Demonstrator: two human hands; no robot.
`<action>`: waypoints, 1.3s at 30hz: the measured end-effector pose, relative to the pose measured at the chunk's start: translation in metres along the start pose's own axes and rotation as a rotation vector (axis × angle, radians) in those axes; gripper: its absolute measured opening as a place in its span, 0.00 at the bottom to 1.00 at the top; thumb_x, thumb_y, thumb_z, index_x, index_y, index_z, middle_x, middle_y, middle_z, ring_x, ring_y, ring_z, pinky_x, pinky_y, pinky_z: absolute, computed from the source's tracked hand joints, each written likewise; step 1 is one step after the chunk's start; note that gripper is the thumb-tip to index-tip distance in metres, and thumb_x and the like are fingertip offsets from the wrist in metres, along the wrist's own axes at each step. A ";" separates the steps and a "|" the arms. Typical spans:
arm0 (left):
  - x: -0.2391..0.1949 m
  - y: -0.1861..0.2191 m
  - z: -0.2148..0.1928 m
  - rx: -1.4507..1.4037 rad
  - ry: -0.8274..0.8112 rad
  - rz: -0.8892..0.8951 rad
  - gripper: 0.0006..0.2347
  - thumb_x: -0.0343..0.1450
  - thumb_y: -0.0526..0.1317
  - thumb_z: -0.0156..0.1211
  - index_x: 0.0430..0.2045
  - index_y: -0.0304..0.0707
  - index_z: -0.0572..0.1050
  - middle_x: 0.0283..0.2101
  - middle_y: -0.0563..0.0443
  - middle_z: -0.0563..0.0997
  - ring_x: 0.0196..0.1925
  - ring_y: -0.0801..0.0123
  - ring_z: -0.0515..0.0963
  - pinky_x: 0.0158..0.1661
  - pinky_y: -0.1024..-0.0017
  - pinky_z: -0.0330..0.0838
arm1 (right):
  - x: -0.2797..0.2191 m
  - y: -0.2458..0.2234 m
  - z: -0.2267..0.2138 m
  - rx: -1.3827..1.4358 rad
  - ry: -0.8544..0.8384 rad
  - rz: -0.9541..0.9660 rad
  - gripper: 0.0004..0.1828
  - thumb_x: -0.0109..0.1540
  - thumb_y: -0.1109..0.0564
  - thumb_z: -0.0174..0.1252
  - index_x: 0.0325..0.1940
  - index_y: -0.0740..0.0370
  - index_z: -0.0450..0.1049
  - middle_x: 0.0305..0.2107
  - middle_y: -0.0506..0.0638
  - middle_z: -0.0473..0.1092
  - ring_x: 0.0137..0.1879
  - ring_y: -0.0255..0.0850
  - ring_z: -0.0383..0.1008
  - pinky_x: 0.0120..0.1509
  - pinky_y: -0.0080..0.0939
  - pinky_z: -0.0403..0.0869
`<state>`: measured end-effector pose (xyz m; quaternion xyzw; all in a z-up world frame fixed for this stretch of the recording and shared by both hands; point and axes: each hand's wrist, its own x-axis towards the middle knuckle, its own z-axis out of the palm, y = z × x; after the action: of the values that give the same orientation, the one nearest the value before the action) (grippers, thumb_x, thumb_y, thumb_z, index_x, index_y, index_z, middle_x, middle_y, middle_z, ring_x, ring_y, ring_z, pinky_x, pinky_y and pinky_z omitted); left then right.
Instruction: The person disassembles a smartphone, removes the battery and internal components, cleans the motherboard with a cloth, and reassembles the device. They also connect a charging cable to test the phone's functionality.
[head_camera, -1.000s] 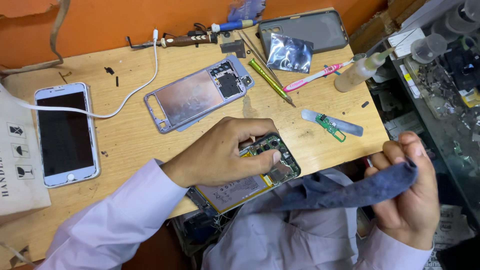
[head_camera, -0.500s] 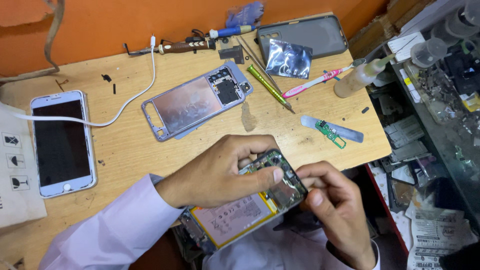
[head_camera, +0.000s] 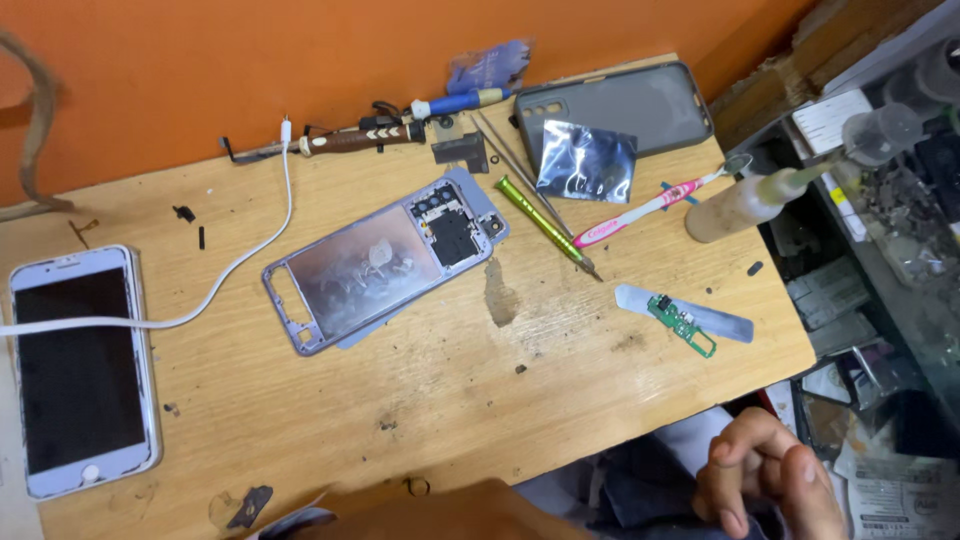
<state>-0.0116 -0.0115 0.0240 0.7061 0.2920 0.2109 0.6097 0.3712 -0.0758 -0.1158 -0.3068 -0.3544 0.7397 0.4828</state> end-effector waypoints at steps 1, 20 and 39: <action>0.002 -0.001 -0.002 0.008 0.039 -0.020 0.10 0.70 0.41 0.58 0.35 0.32 0.79 0.28 0.50 0.82 0.31 0.76 0.80 0.36 0.73 0.75 | 0.003 -0.002 -0.002 0.109 -0.011 -0.016 0.31 0.75 0.39 0.44 0.52 0.76 0.66 0.19 0.57 0.67 0.23 0.38 0.61 0.30 0.39 0.61; 0.016 -0.030 -0.010 0.692 0.393 -0.093 0.16 0.68 0.48 0.60 0.41 0.36 0.77 0.39 0.40 0.83 0.42 0.48 0.83 0.42 0.55 0.75 | -0.037 0.003 -0.002 -0.021 0.313 -0.124 0.13 0.71 0.56 0.52 0.50 0.73 0.66 0.31 0.56 0.63 0.38 0.40 0.63 0.44 0.47 0.73; 0.017 -0.011 0.003 0.541 0.494 0.133 0.17 0.70 0.49 0.64 0.48 0.43 0.77 0.37 0.51 0.79 0.36 0.65 0.81 0.34 0.68 0.75 | 0.024 -0.064 0.139 -0.310 0.094 -0.536 0.05 0.69 0.71 0.54 0.48 0.71 0.68 0.42 0.58 0.67 0.50 0.39 0.69 0.63 0.36 0.68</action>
<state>0.0012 -0.0015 0.0119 0.7869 0.4290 0.3291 0.2975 0.2848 -0.0671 0.0121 -0.3064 -0.5083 0.5082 0.6241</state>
